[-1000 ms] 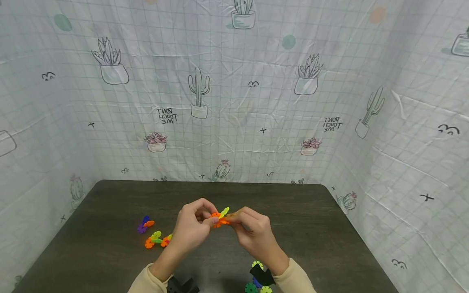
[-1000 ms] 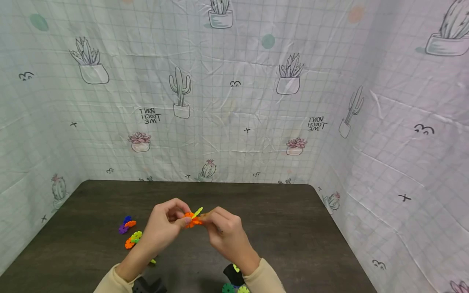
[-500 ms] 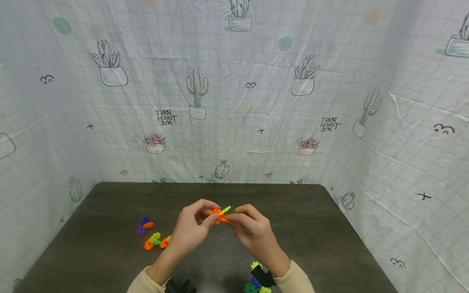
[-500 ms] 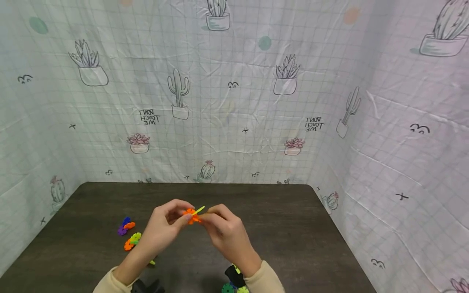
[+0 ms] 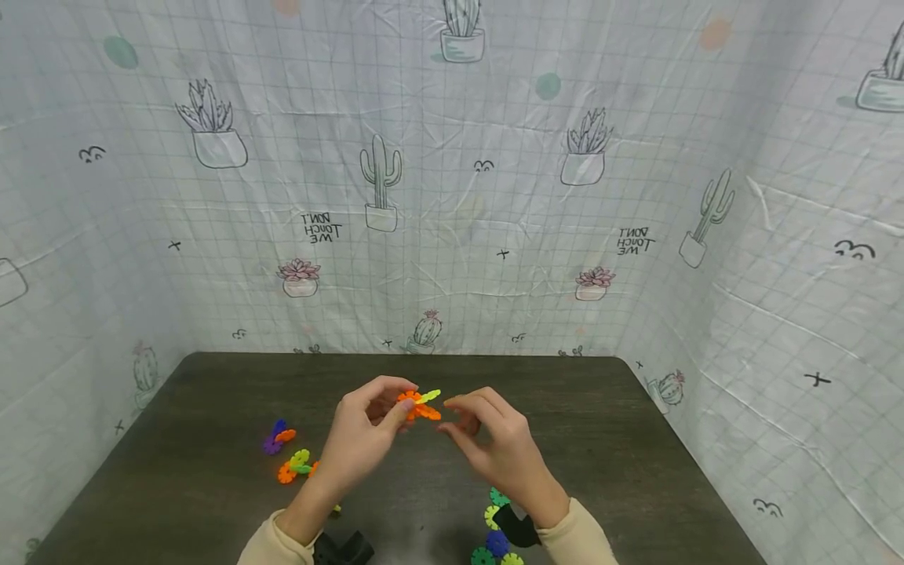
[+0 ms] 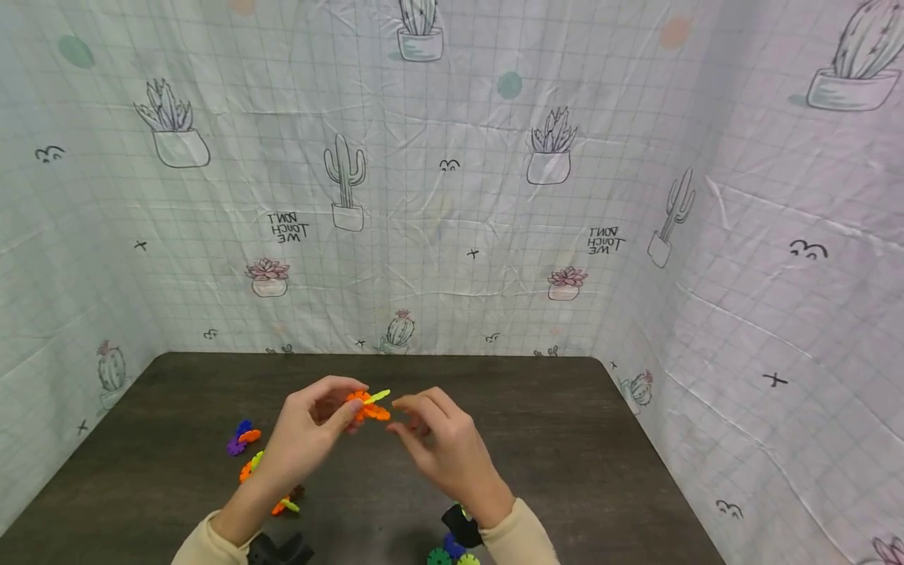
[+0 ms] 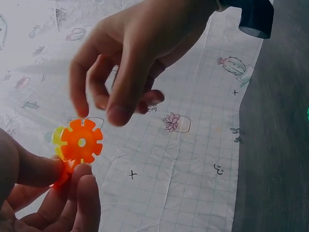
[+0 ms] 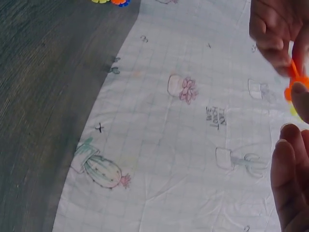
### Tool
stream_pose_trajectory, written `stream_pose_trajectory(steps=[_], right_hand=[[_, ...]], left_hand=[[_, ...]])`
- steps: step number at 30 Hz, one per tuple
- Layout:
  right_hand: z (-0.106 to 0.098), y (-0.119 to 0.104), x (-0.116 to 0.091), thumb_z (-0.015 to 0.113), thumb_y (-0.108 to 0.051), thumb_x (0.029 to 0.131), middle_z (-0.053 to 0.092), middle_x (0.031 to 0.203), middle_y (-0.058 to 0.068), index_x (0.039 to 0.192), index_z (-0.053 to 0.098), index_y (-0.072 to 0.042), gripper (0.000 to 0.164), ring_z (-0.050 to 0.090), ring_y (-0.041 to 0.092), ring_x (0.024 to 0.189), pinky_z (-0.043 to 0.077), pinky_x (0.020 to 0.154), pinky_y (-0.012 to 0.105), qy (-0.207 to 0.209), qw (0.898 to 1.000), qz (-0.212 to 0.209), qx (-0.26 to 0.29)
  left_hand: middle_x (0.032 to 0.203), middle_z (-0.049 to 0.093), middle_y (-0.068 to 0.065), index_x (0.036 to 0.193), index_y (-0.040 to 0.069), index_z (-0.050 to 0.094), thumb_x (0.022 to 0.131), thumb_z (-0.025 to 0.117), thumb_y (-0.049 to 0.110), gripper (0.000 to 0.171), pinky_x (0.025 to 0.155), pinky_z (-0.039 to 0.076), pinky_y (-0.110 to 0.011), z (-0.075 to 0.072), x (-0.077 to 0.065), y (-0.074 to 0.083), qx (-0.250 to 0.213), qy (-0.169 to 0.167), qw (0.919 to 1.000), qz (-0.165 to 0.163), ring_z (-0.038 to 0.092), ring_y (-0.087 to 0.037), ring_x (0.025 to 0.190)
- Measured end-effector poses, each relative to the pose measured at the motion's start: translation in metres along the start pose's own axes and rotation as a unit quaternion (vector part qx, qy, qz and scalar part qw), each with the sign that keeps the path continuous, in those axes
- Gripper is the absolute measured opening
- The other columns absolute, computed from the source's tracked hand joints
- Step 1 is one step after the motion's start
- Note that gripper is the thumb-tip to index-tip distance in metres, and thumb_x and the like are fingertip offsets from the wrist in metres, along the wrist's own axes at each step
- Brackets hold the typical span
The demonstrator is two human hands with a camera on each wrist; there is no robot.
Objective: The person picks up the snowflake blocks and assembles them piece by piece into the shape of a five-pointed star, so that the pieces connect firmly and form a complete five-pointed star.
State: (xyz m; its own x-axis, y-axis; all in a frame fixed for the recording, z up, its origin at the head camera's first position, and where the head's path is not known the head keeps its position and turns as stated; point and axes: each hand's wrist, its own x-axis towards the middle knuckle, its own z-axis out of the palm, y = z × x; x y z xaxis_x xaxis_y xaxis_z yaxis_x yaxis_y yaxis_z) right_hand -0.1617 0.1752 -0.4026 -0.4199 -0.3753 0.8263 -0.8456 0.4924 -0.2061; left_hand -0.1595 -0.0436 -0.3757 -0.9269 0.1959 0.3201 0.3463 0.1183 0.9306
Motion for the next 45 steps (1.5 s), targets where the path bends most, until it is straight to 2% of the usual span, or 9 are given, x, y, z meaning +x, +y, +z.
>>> stream_pose_trajectory(steps=[6, 10, 13, 18, 19, 21, 37, 40, 45], right_hand=[[-0.006, 0.01, -0.004, 0.086, -0.004, 0.079, 0.059, 0.093, 0.0, 0.116, 0.066, -0.011, 0.042, 0.057, 0.01, 0.072, 0.051, 0.066, 0.017, -0.009, 0.999, 0.045, -0.02], [-0.011, 0.015, -0.01, 0.085, -0.018, 0.084, 0.059, 0.097, -0.004, 0.116, 0.066, -0.017, 0.037, 0.056, 0.009, 0.081, 0.053, 0.069, 0.024, -0.122, 0.98, 0.153, -0.043], [-0.015, 0.022, -0.017, 0.085, -0.03, 0.084, 0.059, 0.107, -0.001, 0.12, 0.064, -0.018, 0.043, 0.059, 0.014, 0.092, 0.055, 0.076, 0.034, -0.278, 0.922, 0.266, -0.04], [-0.013, 0.037, -0.037, 0.088, -0.038, 0.078, 0.055, 0.124, 0.008, 0.122, 0.062, -0.02, 0.055, 0.061, 0.031, 0.107, 0.054, 0.081, 0.051, -0.492, 0.768, 0.407, -0.05], [-0.012, 0.039, -0.042, 0.089, -0.038, 0.077, 0.055, 0.125, 0.008, 0.12, 0.062, -0.021, 0.053, 0.061, 0.033, 0.109, 0.054, 0.082, 0.052, -0.512, 0.746, 0.421, -0.059], [-0.009, 0.042, -0.051, 0.091, -0.034, 0.076, 0.056, 0.122, 0.008, 0.113, 0.062, -0.022, 0.049, 0.061, 0.035, 0.11, 0.054, 0.083, 0.054, -0.525, 0.726, 0.438, -0.074], [-0.003, 0.062, -0.065, 0.088, -0.012, 0.078, 0.05, 0.093, 0.003, 0.093, 0.055, -0.014, 0.037, 0.046, 0.02, 0.083, 0.044, 0.071, 0.041, -0.508, 0.739, 0.44, -0.052], [-0.004, 0.065, -0.067, 0.086, -0.011, 0.081, 0.052, 0.089, 0.001, 0.092, 0.056, -0.014, 0.033, 0.048, 0.018, 0.078, 0.044, 0.068, 0.038, -0.497, 0.762, 0.415, -0.023], [-0.006, 0.066, -0.067, 0.079, -0.012, 0.089, 0.057, 0.08, -0.005, 0.09, 0.058, -0.013, 0.021, 0.052, 0.007, 0.067, 0.045, 0.06, 0.027, -0.445, 0.825, 0.342, 0.068]], left_hand=[[0.088, 0.071, -0.011, 0.113, 0.011, 0.073, 0.098, 0.067, 0.007, 0.017, 0.07, 0.06, -0.028, -0.006, 0.002, 0.002, -0.005, 0.016, 0.9997, 0.017, 0.067, -0.013, 0.072], [0.086, 0.07, -0.013, 0.115, 0.01, 0.073, 0.099, 0.066, 0.008, 0.018, 0.068, 0.059, -0.027, -0.008, 0.003, 0.003, -0.007, 0.02, 0.9997, 0.013, 0.066, -0.016, 0.071], [0.089, 0.071, -0.011, 0.114, 0.01, 0.073, 0.099, 0.066, 0.008, 0.017, 0.068, 0.059, -0.027, -0.008, 0.004, 0.004, -0.01, 0.026, 0.9996, 0.005, 0.067, -0.016, 0.07], [0.091, 0.071, -0.013, 0.111, 0.007, 0.074, 0.098, 0.066, 0.005, 0.016, 0.069, 0.06, -0.027, -0.007, 0.006, 0.004, -0.022, 0.048, 0.9985, -0.009, 0.07, -0.014, 0.071], [0.091, 0.071, -0.014, 0.111, 0.007, 0.074, 0.098, 0.066, 0.005, 0.016, 0.07, 0.06, -0.027, -0.007, 0.006, 0.003, -0.027, 0.051, 0.9983, -0.01, 0.07, -0.014, 0.071], [0.09, 0.07, -0.015, 0.112, 0.006, 0.073, 0.098, 0.066, 0.004, 0.016, 0.07, 0.062, -0.029, -0.007, 0.006, 0.003, -0.035, 0.052, 0.998, -0.011, 0.072, -0.016, 0.07], [0.093, 0.061, -0.019, 0.115, 0.005, 0.072, 0.098, 0.064, 0.003, 0.018, 0.071, 0.063, -0.032, -0.006, 0.009, 0.006, -0.077, 0.033, 0.9961, -0.028, 0.072, -0.023, 0.068], [0.096, 0.062, -0.019, 0.115, 0.006, 0.072, 0.099, 0.065, 0.004, 0.018, 0.066, 0.061, -0.032, -0.007, 0.008, 0.008, -0.067, 0.034, 0.9968, -0.026, 0.073, -0.025, 0.068], [0.101, 0.065, -0.017, 0.115, 0.01, 0.072, 0.099, 0.065, 0.006, 0.018, 0.06, 0.058, -0.033, -0.007, 0.007, 0.01, -0.052, 0.033, 0.9975, -0.035, 0.073, -0.022, 0.064]])
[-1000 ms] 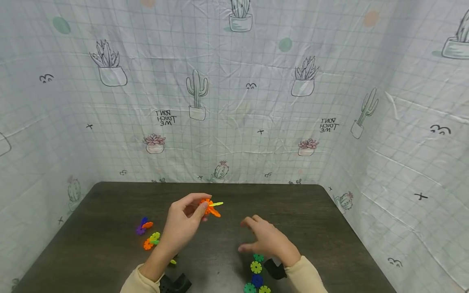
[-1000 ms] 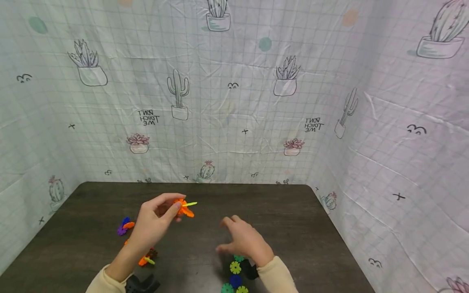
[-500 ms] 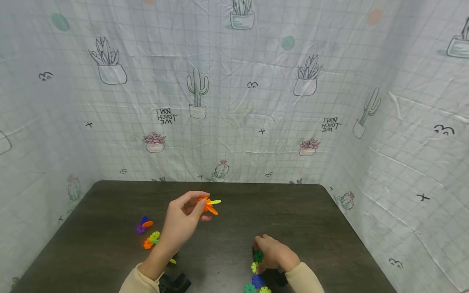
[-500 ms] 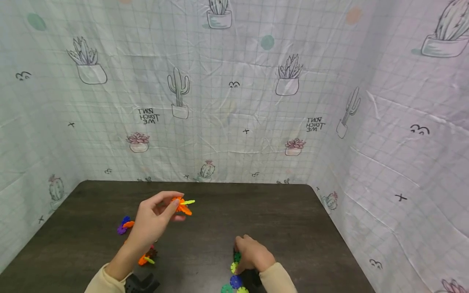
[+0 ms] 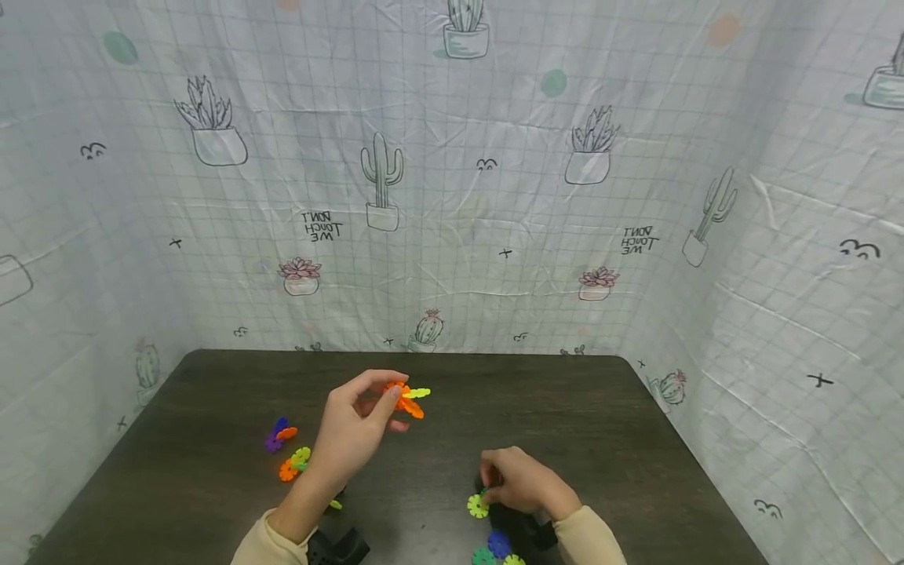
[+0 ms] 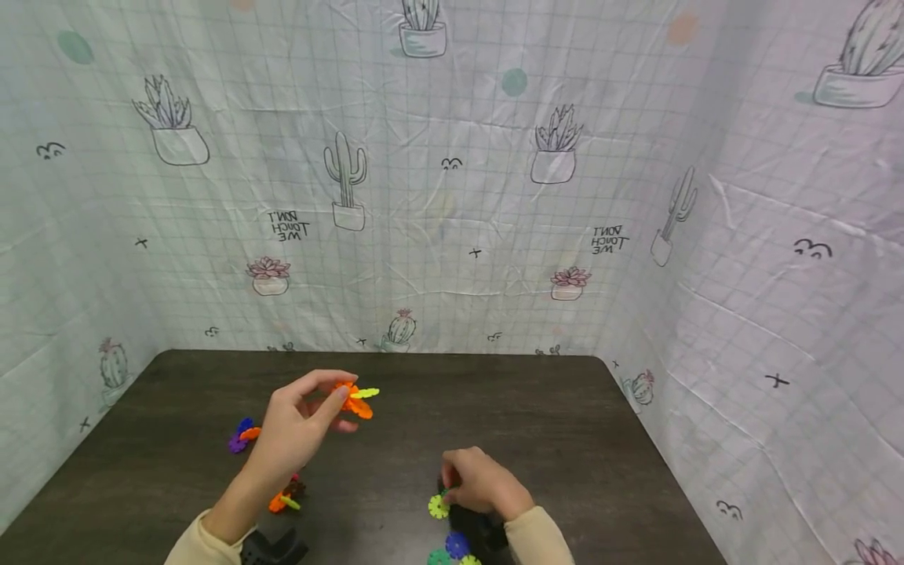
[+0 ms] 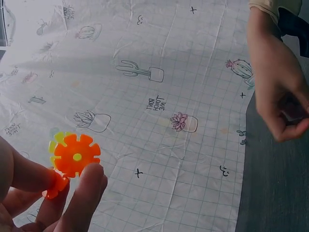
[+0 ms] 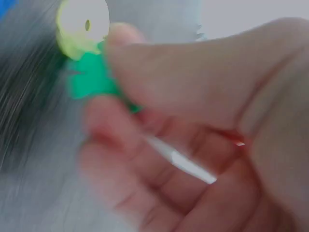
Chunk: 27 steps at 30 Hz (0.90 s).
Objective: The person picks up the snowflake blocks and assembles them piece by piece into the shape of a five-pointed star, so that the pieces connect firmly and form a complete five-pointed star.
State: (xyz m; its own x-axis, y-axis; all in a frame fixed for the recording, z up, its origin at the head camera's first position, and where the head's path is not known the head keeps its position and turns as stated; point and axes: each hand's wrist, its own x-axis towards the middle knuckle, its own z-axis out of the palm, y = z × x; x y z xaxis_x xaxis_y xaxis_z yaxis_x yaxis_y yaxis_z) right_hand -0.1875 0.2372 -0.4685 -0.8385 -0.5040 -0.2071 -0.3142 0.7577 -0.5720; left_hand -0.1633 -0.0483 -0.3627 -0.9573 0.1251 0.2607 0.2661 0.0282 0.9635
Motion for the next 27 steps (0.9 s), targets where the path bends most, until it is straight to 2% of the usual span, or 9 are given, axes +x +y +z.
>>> stream_pose_trajectory(steps=[4, 7, 9, 12, 15, 17, 21, 27], right_hand=[[-0.003, -0.014, 0.0, 0.071, -0.016, 0.096, 0.064, 0.083, -0.005, 0.099, 0.063, -0.016, 0.009, 0.057, 0.003, 0.067, 0.05, 0.06, 0.024, 0.076, 0.992, -0.072, 0.068], [-0.007, -0.034, -0.003, 0.069, -0.019, 0.098, 0.07, 0.087, 0.002, 0.106, 0.067, -0.017, 0.008, 0.063, 0.004, 0.069, 0.055, 0.062, 0.025, 0.153, 0.975, -0.105, 0.12], [-0.011, -0.048, -0.006, 0.068, -0.019, 0.099, 0.072, 0.09, 0.006, 0.108, 0.069, -0.017, 0.009, 0.066, 0.006, 0.071, 0.058, 0.063, 0.028, 0.2, 0.958, -0.132, 0.16], [-0.015, -0.068, -0.011, 0.065, -0.011, 0.1, 0.073, 0.094, 0.016, 0.111, 0.067, -0.009, 0.012, 0.072, 0.011, 0.079, 0.062, 0.071, 0.036, 0.246, 0.92, -0.19, 0.241], [-0.019, -0.083, -0.014, 0.063, -0.002, 0.099, 0.072, 0.095, 0.021, 0.114, 0.066, -0.003, 0.015, 0.075, 0.014, 0.082, 0.063, 0.074, 0.04, 0.275, 0.885, -0.239, 0.289], [-0.021, -0.09, -0.015, 0.061, 0.003, 0.099, 0.072, 0.095, 0.024, 0.115, 0.065, 0.001, 0.017, 0.075, 0.016, 0.083, 0.063, 0.075, 0.042, 0.284, 0.871, -0.265, 0.301], [-0.02, -0.095, -0.016, 0.061, 0.004, 0.098, 0.073, 0.092, 0.021, 0.116, 0.066, 0.002, 0.019, 0.076, 0.015, 0.081, 0.063, 0.073, 0.042, 0.293, 0.866, -0.275, 0.298], [-0.015, -0.095, -0.014, 0.064, 0.004, 0.097, 0.073, 0.092, 0.02, 0.114, 0.068, 0.003, 0.018, 0.076, 0.016, 0.079, 0.063, 0.071, 0.041, 0.309, 0.859, -0.271, 0.306]], left_hand=[[0.101, 0.064, -0.017, 0.115, 0.011, 0.072, 0.1, 0.064, 0.007, 0.018, 0.059, 0.058, -0.034, 0.001, -0.001, -0.001, -0.005, -0.008, 0.9999, 0.003, 0.073, -0.023, 0.065], [0.103, 0.063, -0.018, 0.116, 0.009, 0.07, 0.1, 0.063, 0.006, 0.018, 0.06, 0.059, -0.033, 0.002, -0.001, -0.001, -0.016, -0.018, 0.9997, 0.004, 0.075, -0.023, 0.068], [0.105, 0.064, -0.019, 0.117, 0.007, 0.069, 0.1, 0.063, 0.005, 0.018, 0.063, 0.06, -0.033, 0.002, -0.002, -0.001, -0.024, -0.023, 0.9994, 0.004, 0.076, -0.023, 0.07], [0.108, 0.065, -0.02, 0.117, 0.004, 0.068, 0.099, 0.064, 0.003, 0.019, 0.075, 0.062, -0.032, 0.003, -0.002, -0.001, -0.037, -0.029, 0.9989, 0.003, 0.076, -0.023, 0.074], [0.11, 0.065, -0.021, 0.117, 0.001, 0.066, 0.099, 0.064, 0.001, 0.018, 0.082, 0.062, -0.034, 0.004, -0.002, -0.001, -0.049, -0.036, 0.9982, 0.003, 0.076, -0.024, 0.079], [0.111, 0.063, -0.022, 0.117, -0.001, 0.065, 0.098, 0.063, 0.0, 0.018, 0.083, 0.062, -0.036, 0.005, -0.002, -0.001, -0.059, -0.042, 0.9974, 0.003, 0.076, -0.024, 0.083], [0.108, 0.059, -0.025, 0.116, -0.004, 0.063, 0.098, 0.062, -0.002, 0.018, 0.082, 0.062, -0.037, 0.006, -0.002, -0.001, -0.077, -0.054, 0.9956, 0.008, 0.075, -0.023, 0.087], [0.104, 0.058, -0.024, 0.115, -0.004, 0.064, 0.099, 0.062, -0.001, 0.016, 0.082, 0.062, -0.035, 0.012, -0.004, -0.003, -0.075, -0.064, 0.9951, 0.005, 0.076, -0.026, 0.089]])
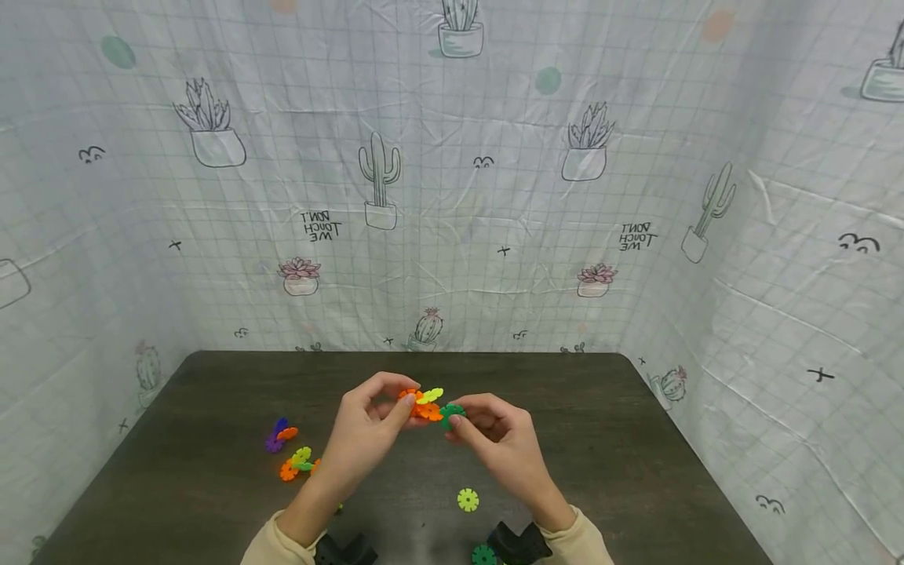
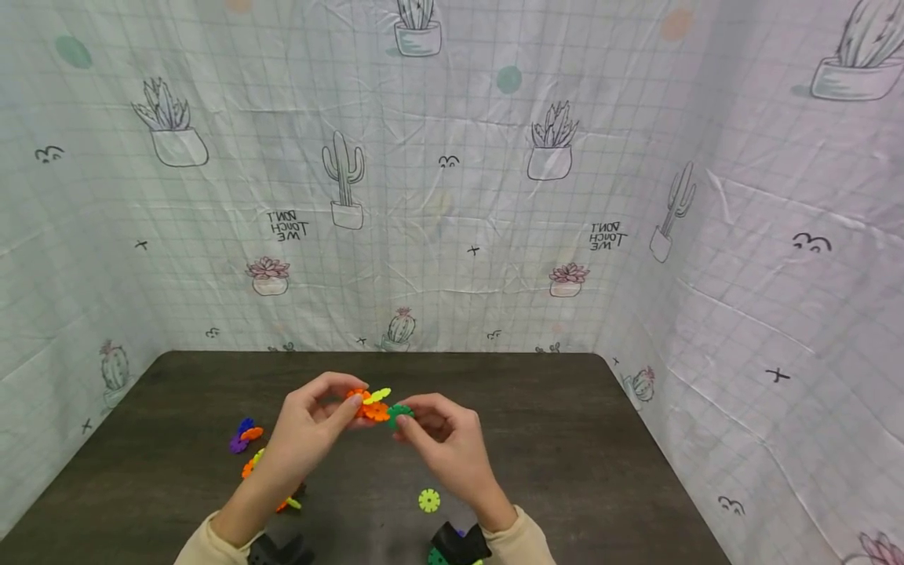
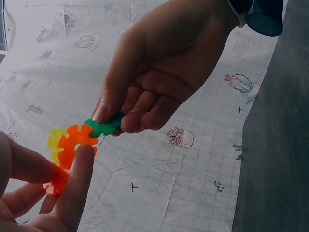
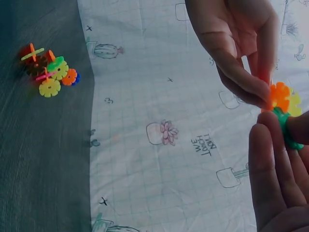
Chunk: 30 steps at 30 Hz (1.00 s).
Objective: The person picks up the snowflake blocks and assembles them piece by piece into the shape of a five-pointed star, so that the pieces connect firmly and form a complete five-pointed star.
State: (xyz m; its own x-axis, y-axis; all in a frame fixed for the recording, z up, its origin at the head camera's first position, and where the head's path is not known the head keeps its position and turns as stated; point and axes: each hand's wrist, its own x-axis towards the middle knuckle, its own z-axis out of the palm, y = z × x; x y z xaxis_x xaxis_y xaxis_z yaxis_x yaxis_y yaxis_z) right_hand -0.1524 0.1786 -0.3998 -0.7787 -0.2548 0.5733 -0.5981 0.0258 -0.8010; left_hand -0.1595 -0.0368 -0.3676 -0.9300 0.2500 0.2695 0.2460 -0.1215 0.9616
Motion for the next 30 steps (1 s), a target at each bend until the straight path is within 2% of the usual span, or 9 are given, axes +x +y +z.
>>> stream_pose_trajectory(steps=[10, 18, 21, 25, 30], right_hand=[[0.0024, -0.0026, 0.0017, 0.064, 0.006, 0.095, 0.071, 0.09, 0.027, 0.113, 0.068, 0.006, 0.018, 0.075, 0.015, 0.075, 0.063, 0.068, 0.042, 0.011, 1.0, -0.012, 0.004], [0.0015, -0.004, 0.0026, 0.065, 0.004, 0.095, 0.072, 0.082, 0.024, 0.108, 0.069, 0.005, 0.014, 0.074, 0.017, 0.07, 0.062, 0.065, 0.042, 0.011, 1.0, -0.003, -0.006], [0.0022, -0.0017, 0.0037, 0.065, 0.005, 0.095, 0.072, 0.082, 0.024, 0.107, 0.069, 0.008, 0.013, 0.074, 0.015, 0.069, 0.062, 0.064, 0.042, 0.012, 1.0, 0.0, 0.008], [0.0049, 0.0032, 0.0038, 0.065, 0.005, 0.095, 0.075, 0.084, 0.012, 0.106, 0.067, 0.01, 0.013, 0.074, 0.011, 0.07, 0.062, 0.064, 0.041, 0.014, 0.999, 0.008, 0.033], [0.0063, 0.0046, 0.0001, 0.065, 0.003, 0.096, 0.076, 0.086, -0.004, 0.107, 0.066, 0.012, 0.015, 0.074, 0.01, 0.07, 0.062, 0.064, 0.042, 0.017, 0.998, 0.032, 0.043]], left_hand=[[0.095, 0.059, -0.023, 0.112, -0.003, 0.064, 0.099, 0.062, -0.002, 0.014, 0.081, 0.062, -0.034, 0.0018, 0.0006, -0.0004, 0.009, 0.003, 0.9999, 0.002, 0.076, -0.027, 0.084], [0.093, 0.061, -0.022, 0.11, -0.003, 0.065, 0.096, 0.065, -0.003, 0.013, 0.077, 0.063, -0.036, 0.0036, 0.0, -0.0002, 0.03, 0.009, 0.9993, 0.02, 0.075, -0.024, 0.077], [0.092, 0.062, -0.022, 0.109, -0.003, 0.066, 0.095, 0.066, -0.004, 0.013, 0.076, 0.063, -0.038, 0.0044, -0.0001, -0.0015, 0.039, 0.016, 0.9989, 0.021, 0.074, -0.024, 0.076], [0.091, 0.063, -0.022, 0.108, -0.005, 0.067, 0.093, 0.066, -0.008, 0.015, 0.073, 0.063, -0.034, 0.006, -0.0001, -0.0032, 0.037, 0.026, 0.9987, 0.023, 0.074, -0.022, 0.074], [0.091, 0.064, -0.022, 0.108, -0.005, 0.067, 0.094, 0.067, -0.005, 0.015, 0.071, 0.063, -0.032, 0.0053, 0.0001, -0.0064, 0.047, 0.021, 0.9986, 0.017, 0.074, -0.024, 0.074]])
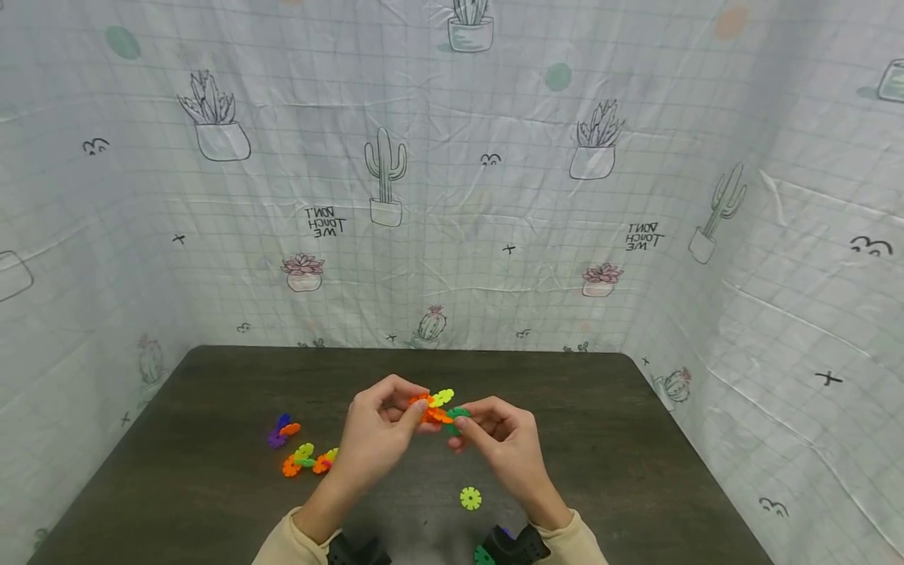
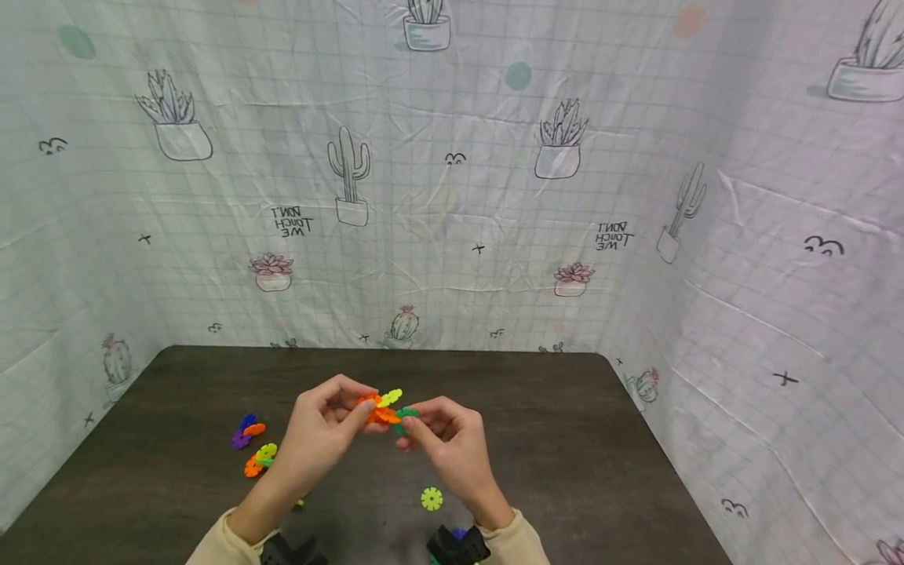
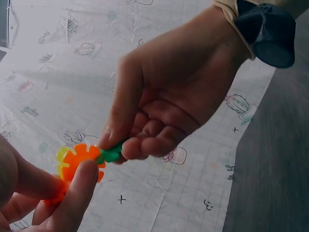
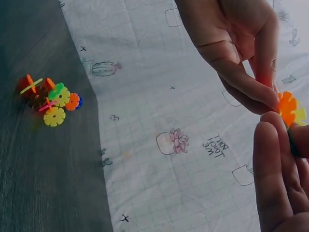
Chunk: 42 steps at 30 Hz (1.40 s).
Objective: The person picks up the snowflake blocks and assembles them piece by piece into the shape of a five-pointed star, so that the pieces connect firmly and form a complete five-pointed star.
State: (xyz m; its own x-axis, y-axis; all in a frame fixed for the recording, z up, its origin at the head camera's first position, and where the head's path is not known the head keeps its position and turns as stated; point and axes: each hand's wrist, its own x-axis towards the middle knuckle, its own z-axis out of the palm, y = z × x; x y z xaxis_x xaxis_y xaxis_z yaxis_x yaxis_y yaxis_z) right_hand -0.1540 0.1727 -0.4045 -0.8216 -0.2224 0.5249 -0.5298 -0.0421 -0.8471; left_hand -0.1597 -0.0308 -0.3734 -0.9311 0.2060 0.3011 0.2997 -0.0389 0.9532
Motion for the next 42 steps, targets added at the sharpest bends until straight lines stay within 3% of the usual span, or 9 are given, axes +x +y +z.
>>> stream_pose_trajectory(steps=[5, 9, 16, 21, 26, 32, 36, 39, 42], right_hand=[[-0.001, -0.001, -0.001, 0.067, 0.0, 0.096, 0.075, 0.087, 0.004, 0.111, 0.067, 0.008, 0.017, 0.074, 0.012, 0.07, 0.062, 0.065, 0.044, -0.002, 1.0, 0.025, -0.002], [-0.001, -0.002, 0.0, 0.065, 0.001, 0.096, 0.072, 0.086, 0.013, 0.118, 0.061, 0.008, 0.023, 0.074, 0.015, 0.071, 0.062, 0.066, 0.046, -0.006, 1.0, 0.02, 0.004], [-0.001, -0.004, 0.002, 0.062, 0.007, 0.097, 0.071, 0.089, 0.021, 0.111, 0.06, 0.007, 0.014, 0.074, 0.017, 0.073, 0.062, 0.065, 0.045, -0.021, 1.0, -0.017, 0.014], [-0.004, -0.006, 0.001, 0.063, 0.007, 0.096, 0.072, 0.094, 0.019, 0.118, 0.063, 0.002, 0.022, 0.071, 0.014, 0.078, 0.061, 0.065, 0.035, -0.039, 0.999, -0.031, -0.021], [-0.004, -0.008, 0.001, 0.063, 0.009, 0.095, 0.07, 0.097, 0.024, 0.128, 0.06, 0.001, 0.033, 0.07, 0.016, 0.083, 0.059, 0.067, 0.032, -0.058, 0.996, -0.048, -0.051], [-0.001, -0.008, 0.003, 0.059, 0.005, 0.099, 0.075, 0.097, 0.017, 0.126, 0.063, -0.004, 0.028, 0.074, 0.014, 0.082, 0.06, 0.06, 0.034, -0.019, 0.994, -0.046, -0.099], [0.003, -0.007, 0.004, 0.057, 0.004, 0.101, 0.076, 0.096, 0.018, 0.122, 0.066, -0.004, 0.024, 0.074, 0.015, 0.075, 0.057, 0.052, 0.031, 0.007, 0.992, -0.058, -0.113], [0.006, -0.007, 0.006, 0.056, 0.003, 0.102, 0.076, 0.097, 0.02, 0.118, 0.067, -0.003, 0.021, 0.074, 0.018, 0.071, 0.056, 0.049, 0.032, 0.026, 0.992, -0.062, -0.111], [0.009, -0.008, 0.007, 0.057, 0.001, 0.102, 0.075, 0.092, 0.019, 0.114, 0.07, -0.001, 0.018, 0.072, 0.014, 0.066, 0.055, 0.047, 0.033, 0.043, 0.991, -0.052, -0.111]], left_hand=[[0.094, 0.064, -0.025, 0.112, -0.004, 0.066, 0.096, 0.066, -0.002, 0.016, 0.075, 0.063, -0.034, -0.003, 0.001, -0.004, -0.019, -0.021, 0.9996, 0.003, 0.074, -0.024, 0.076], [0.095, 0.064, -0.026, 0.115, -0.004, 0.065, 0.098, 0.064, 0.001, 0.018, 0.077, 0.063, -0.036, -0.005, 0.001, -0.004, -0.022, -0.03, 0.9993, 0.005, 0.075, -0.026, 0.078], [0.09, 0.061, -0.022, 0.117, -0.002, 0.063, 0.096, 0.065, -0.002, 0.021, 0.073, 0.063, -0.037, -0.004, 0.0, -0.001, -0.04, -0.008, 0.9989, -0.023, 0.073, -0.027, 0.072], [0.087, 0.059, -0.019, 0.115, -0.002, 0.064, 0.096, 0.065, -0.004, 0.02, 0.071, 0.063, -0.039, -0.004, 0.001, 0.003, -0.061, 0.013, 0.9976, -0.03, 0.071, -0.024, 0.07], [0.088, 0.062, -0.019, 0.114, 0.0, 0.065, 0.096, 0.066, -0.001, 0.018, 0.069, 0.063, -0.034, -0.006, 0.001, 0.006, -0.042, 0.03, 0.9984, -0.023, 0.073, -0.024, 0.069], [0.093, 0.069, -0.016, 0.111, 0.003, 0.068, 0.099, 0.067, 0.01, 0.014, 0.067, 0.061, -0.031, -0.007, 0.002, 0.007, -0.001, 0.027, 0.9995, -0.017, 0.071, -0.017, 0.072], [0.095, 0.07, -0.015, 0.114, 0.005, 0.067, 0.1, 0.065, 0.014, 0.017, 0.066, 0.058, -0.028, -0.009, 0.0, 0.006, 0.029, 0.007, 0.9995, 0.01, 0.067, -0.013, 0.075], [0.094, 0.067, -0.013, 0.118, 0.005, 0.066, 0.099, 0.067, 0.012, 0.021, 0.065, 0.055, -0.025, -0.011, -0.001, 0.003, 0.062, -0.006, 0.9961, 0.063, 0.062, -0.011, 0.074], [0.091, 0.061, -0.006, 0.122, 0.007, 0.066, 0.093, 0.073, 0.009, 0.029, 0.063, 0.053, -0.024, -0.011, -0.001, 0.0, 0.123, 0.005, 0.9845, 0.125, 0.057, -0.01, 0.074]])
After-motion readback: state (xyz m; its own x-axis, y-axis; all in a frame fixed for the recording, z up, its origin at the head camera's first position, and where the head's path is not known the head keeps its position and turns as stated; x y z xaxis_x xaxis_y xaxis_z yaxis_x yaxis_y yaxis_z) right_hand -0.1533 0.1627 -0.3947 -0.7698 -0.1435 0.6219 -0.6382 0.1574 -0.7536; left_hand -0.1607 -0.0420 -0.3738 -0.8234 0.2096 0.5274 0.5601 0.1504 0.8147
